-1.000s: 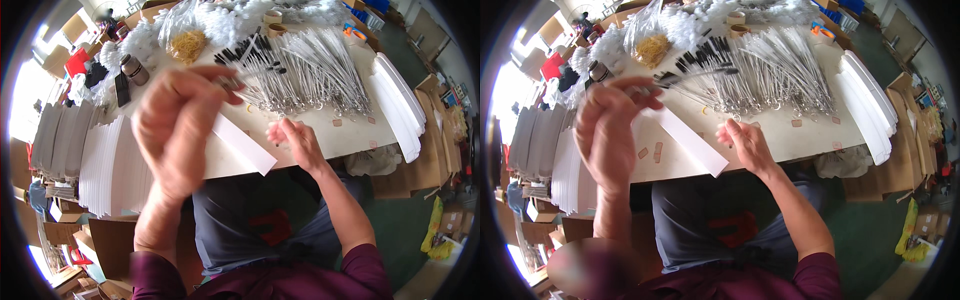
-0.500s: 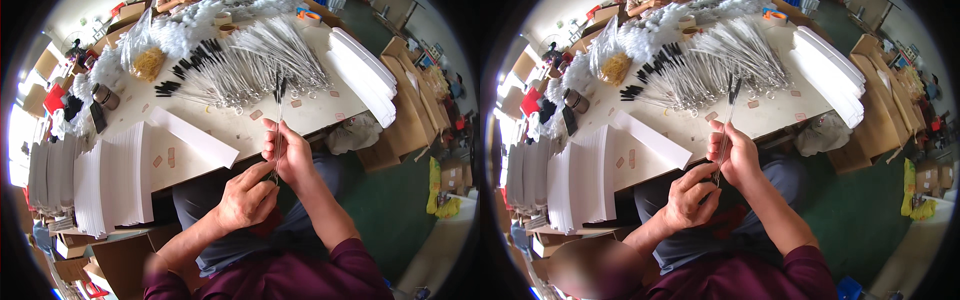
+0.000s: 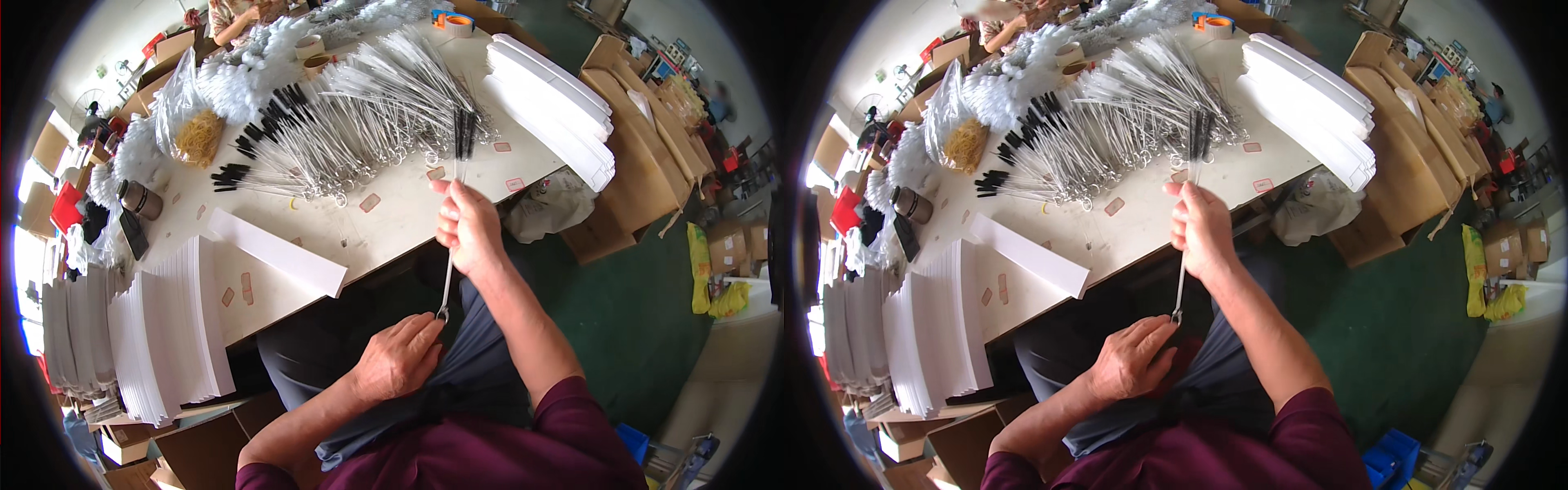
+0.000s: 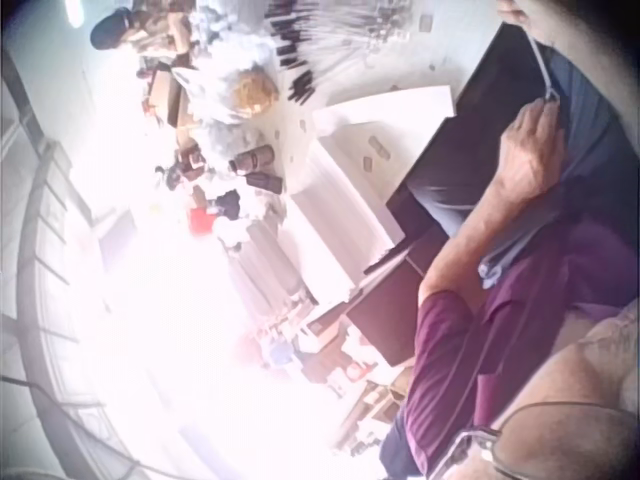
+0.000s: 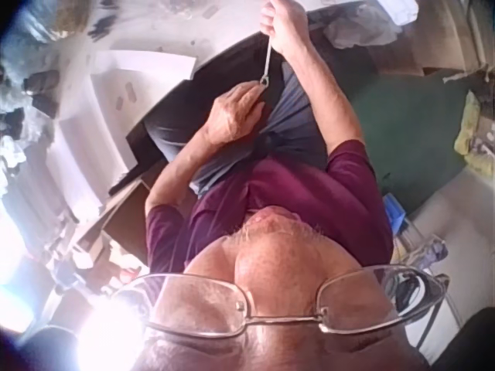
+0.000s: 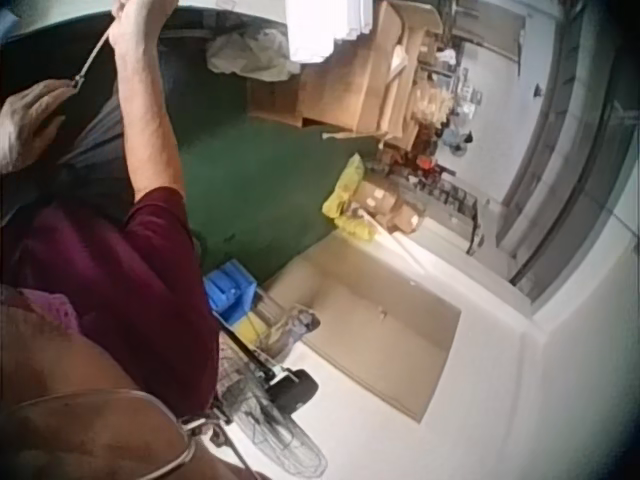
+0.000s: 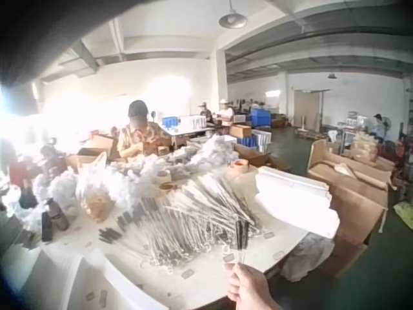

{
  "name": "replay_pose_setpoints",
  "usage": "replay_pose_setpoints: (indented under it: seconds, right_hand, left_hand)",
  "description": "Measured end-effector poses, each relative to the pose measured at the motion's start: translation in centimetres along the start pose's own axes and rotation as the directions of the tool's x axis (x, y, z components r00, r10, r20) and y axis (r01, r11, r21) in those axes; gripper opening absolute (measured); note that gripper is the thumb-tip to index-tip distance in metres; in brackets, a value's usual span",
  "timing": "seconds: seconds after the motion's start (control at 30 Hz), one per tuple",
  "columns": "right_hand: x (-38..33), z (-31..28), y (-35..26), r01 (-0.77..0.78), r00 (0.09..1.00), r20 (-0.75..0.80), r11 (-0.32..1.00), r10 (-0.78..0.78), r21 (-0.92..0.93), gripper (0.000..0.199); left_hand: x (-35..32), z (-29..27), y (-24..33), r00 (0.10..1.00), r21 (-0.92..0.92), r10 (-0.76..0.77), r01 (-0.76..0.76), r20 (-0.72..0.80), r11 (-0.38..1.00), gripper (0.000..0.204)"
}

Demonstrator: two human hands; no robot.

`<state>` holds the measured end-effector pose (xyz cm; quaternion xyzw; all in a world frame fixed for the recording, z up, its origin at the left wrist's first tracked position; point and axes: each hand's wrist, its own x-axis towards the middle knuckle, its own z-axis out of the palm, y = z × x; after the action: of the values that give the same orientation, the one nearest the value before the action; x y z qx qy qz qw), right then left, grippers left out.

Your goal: Manually folding cardboard sleeves and inserting wire-handled bottle brushes into them for packaging.

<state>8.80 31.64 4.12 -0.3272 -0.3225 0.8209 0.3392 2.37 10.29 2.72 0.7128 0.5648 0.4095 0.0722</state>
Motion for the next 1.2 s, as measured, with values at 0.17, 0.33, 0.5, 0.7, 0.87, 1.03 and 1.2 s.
replay_pose_setpoints:
  seconds: [0.17, 0.33, 0.5, 0.7, 0.87, 1.03, 1.2]
  right_hand:
    - [6.5, -5.2, -4.0, 0.29, 0.926, -0.047, 0.788, -0.374, -0.544, 0.031]
    - [12.2, -7.7, -6.2, 0.46, 0.646, 0.206, 0.159, -0.735, -0.874, 0.037]
    - [15.7, -7.2, -9.4, 0.325, 0.744, 0.158, 0.145, -0.65, -0.934, 0.042]
    - [16.8, -7.0, -9.4, 0.409, 0.786, 0.282, 0.121, -0.55, -0.905, 0.034]
    - [16.7, -7.0, -9.9, 0.342, 0.79, 0.223, 0.108, -0.571, -0.933, 0.031]
    - [17.4, -7.6, -10.7, 0.321, 0.772, 0.191, 0.114, -0.606, -0.94, 0.029]
    - [11.9, -4.5, -11.3, 0.292, 0.914, 0.034, 0.6, -0.404, -0.745, 0.029]
  left_hand:
    - [4.0, -1.4, -2.0, 0.998, 0.018, -0.045, 0.044, 0.054, 0.999, 0.028]
    - [10.9, -2.1, -5.9, 0.977, 0.015, -0.212, 0.212, 0.032, 0.977, 0.018]
    - [17.6, -2.0, -11.0, 0.953, 0.0, -0.302, 0.302, 0.006, 0.953, 0.016]
    - [21.1, -0.8, -13.5, 0.931, 0.016, -0.361, 0.36, 0.062, 0.933, 0.016]
    - [22.0, -0.2, -14.7, 0.904, -0.084, -0.412, 0.422, 0.115, 0.902, 0.018]
    - [22.4, 0.3, -15.1, 0.896, -0.198, -0.426, 0.444, 0.125, 0.874, 0.021]
    - [22.3, 0.4, -14.2, 0.791, -0.442, -0.579, 0.599, 0.199, 0.667, 0.027]
